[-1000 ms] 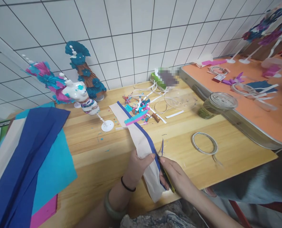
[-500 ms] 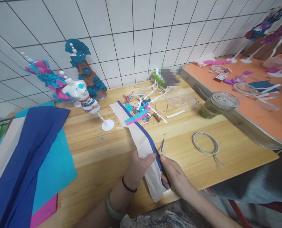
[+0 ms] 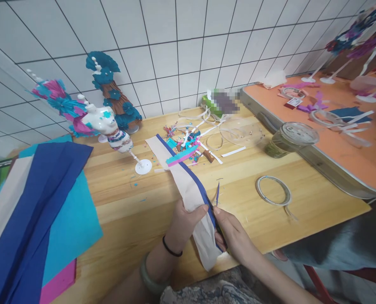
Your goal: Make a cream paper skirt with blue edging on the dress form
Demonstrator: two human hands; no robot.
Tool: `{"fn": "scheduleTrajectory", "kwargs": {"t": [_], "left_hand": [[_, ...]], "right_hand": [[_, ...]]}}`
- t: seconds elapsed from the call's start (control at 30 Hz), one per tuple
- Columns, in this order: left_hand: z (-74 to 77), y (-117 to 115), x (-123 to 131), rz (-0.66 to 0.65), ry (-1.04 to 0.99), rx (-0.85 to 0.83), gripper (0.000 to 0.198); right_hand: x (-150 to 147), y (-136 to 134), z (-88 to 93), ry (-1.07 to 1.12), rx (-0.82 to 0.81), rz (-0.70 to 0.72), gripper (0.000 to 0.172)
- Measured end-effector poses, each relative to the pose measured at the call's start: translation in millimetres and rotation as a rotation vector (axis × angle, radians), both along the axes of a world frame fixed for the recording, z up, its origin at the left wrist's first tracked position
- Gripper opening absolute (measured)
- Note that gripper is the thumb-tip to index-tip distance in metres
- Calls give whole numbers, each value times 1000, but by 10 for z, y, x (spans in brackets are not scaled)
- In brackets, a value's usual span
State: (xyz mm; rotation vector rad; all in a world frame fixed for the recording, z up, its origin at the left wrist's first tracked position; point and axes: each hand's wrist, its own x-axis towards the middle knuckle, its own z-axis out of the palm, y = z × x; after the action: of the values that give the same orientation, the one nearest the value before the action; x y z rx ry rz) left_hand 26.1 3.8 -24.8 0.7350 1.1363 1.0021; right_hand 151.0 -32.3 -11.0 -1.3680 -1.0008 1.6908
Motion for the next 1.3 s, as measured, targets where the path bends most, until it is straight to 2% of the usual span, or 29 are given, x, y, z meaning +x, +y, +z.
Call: {"fn": "scheduleTrajectory", "kwargs": {"t": [0.3,1.3], "left_hand": [[30,9,5,9,-38,-17,41],[25,6,13,-51,-110,78,34]], "right_hand": [[-3,-5,-22,5,18,-10,45],[10,-8,5,-64,49,-16,44]]}}
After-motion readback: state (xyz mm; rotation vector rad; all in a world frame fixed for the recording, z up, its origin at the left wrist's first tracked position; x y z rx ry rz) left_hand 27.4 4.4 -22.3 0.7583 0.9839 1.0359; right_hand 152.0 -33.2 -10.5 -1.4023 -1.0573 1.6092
